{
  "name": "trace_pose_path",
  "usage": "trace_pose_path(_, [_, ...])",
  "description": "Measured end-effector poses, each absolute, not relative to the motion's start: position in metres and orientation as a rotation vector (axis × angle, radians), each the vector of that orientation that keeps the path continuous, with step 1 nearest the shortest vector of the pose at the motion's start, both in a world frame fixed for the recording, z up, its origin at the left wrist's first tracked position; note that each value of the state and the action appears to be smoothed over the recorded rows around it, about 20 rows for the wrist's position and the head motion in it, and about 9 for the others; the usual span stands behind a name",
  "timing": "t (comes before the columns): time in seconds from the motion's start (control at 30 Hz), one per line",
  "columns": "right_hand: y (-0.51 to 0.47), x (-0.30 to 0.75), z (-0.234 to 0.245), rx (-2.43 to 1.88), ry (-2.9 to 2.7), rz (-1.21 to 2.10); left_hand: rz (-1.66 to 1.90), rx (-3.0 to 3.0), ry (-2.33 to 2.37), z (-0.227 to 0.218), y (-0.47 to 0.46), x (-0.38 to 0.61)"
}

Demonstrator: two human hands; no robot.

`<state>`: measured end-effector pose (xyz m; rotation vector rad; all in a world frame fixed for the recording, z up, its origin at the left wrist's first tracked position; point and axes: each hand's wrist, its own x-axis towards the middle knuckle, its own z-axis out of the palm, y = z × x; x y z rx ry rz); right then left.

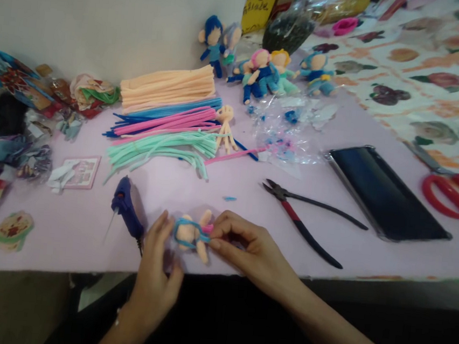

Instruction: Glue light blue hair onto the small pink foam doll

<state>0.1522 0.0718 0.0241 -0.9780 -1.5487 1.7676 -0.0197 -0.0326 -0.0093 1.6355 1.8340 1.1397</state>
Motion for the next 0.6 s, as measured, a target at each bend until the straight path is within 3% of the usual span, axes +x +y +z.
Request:
trace_pose_path(0.17, [0.071, 0.147, 0.020, -0.942, -1.651, 1.664, 1.017, 1.781, 1.837, -0.017, -0.025, -0.019])
trace_pose_path(0.33, [0.071, 0.148, 0.022, -0.963, -1.574, 1.761, 1.021, 1.809, 1.817, -0.013, -0.023, -0.020])
trace_pose_path(0.6, [0.065, 0.148, 0.028, -0.911, -1.312, 2.038, 1.418, 1.777, 1.786, 0.009, -0.032, -0.018])
